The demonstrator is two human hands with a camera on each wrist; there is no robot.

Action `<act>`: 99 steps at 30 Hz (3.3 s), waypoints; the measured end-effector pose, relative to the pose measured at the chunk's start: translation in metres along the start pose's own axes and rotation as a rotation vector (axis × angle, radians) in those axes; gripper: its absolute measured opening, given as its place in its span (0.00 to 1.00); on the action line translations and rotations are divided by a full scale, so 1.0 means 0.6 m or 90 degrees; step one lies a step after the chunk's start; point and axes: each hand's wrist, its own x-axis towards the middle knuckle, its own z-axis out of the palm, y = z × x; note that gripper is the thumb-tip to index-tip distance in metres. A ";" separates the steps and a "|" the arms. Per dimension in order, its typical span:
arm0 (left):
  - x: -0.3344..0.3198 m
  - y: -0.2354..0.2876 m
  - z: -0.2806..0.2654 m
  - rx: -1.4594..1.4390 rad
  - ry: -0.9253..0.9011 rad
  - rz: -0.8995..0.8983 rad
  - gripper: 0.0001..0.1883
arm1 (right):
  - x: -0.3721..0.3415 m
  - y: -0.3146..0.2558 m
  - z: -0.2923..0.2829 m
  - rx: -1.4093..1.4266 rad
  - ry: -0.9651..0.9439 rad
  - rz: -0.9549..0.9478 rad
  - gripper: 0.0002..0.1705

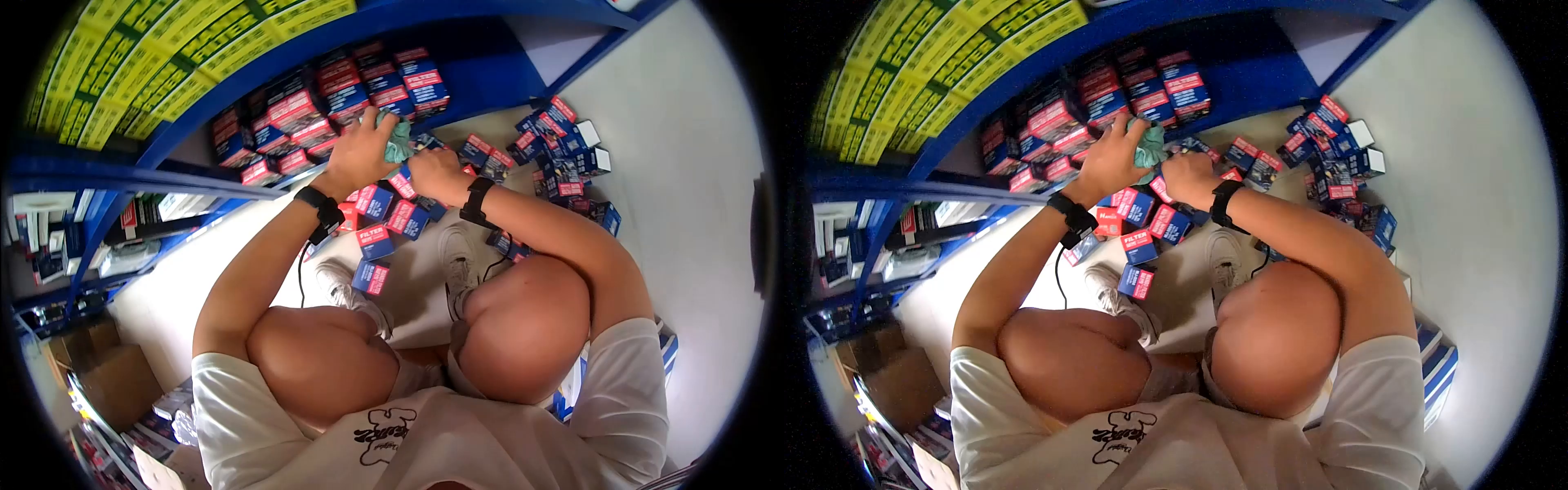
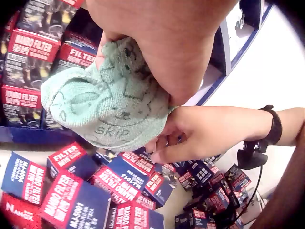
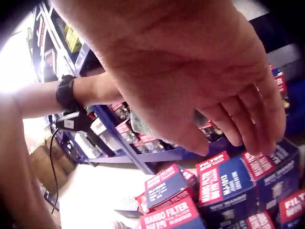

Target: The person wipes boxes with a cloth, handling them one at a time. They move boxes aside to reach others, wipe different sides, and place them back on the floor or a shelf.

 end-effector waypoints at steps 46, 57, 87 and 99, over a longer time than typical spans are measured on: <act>0.100 0.077 0.091 -0.020 -0.135 -0.003 0.37 | 0.023 0.457 0.247 0.130 -0.054 0.394 0.20; 0.080 0.053 0.092 -0.020 -0.119 0.012 0.40 | 0.003 0.409 0.250 -0.064 0.043 0.459 0.21; -0.098 -0.057 -0.088 0.030 -0.105 0.000 0.41 | 0.004 0.155 -0.121 0.024 0.042 0.085 0.38; -0.155 -0.054 -0.128 0.091 -0.034 -0.005 0.46 | 0.044 0.031 -0.140 -0.018 0.012 -0.175 0.39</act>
